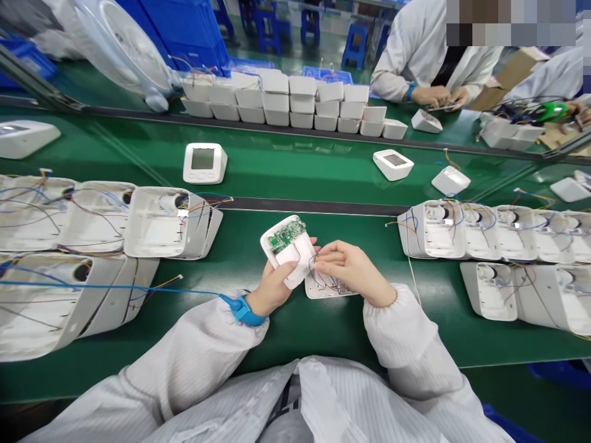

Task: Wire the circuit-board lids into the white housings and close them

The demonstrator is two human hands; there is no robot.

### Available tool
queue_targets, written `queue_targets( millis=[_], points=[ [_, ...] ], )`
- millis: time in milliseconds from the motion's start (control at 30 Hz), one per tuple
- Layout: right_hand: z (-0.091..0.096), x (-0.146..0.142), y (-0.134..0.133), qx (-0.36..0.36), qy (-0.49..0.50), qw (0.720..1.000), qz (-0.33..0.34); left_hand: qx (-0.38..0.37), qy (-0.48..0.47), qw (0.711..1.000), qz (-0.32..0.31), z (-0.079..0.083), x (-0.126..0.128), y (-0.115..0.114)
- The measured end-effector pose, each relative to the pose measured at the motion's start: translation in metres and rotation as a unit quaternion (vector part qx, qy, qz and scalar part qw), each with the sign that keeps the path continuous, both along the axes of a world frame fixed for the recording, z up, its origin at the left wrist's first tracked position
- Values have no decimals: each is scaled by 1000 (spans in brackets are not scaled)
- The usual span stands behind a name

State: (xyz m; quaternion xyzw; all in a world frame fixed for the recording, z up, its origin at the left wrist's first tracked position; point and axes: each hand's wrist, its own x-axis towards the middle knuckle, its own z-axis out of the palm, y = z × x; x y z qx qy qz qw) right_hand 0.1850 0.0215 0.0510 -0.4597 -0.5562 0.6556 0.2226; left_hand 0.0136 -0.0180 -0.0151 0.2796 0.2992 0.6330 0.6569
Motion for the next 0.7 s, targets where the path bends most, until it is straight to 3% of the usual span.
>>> queue_targets(
  millis=[167, 267, 400, 500, 700],
  points=[
    [-7, -5, -3, -4, 57, 997, -43, -17, -25, 999, 21, 7, -4, 3],
    [-5, -3, -6, 16, 82, 993, -86, -34, -28, 999, -29, 8, -5, 2],
    [-4, -1, -6, 19, 85, 993, -83, -23, -31, 995, -91, 8, -5, -4],
    [-8, 1, -6, 81, 26, 992, -94, -16, -18, 995, -93, 11, -5, -6],
    [-18, 4, -3, 247, -96, 956, -126, -37, -30, 990, -132, 20, -5, -4]
  ],
)
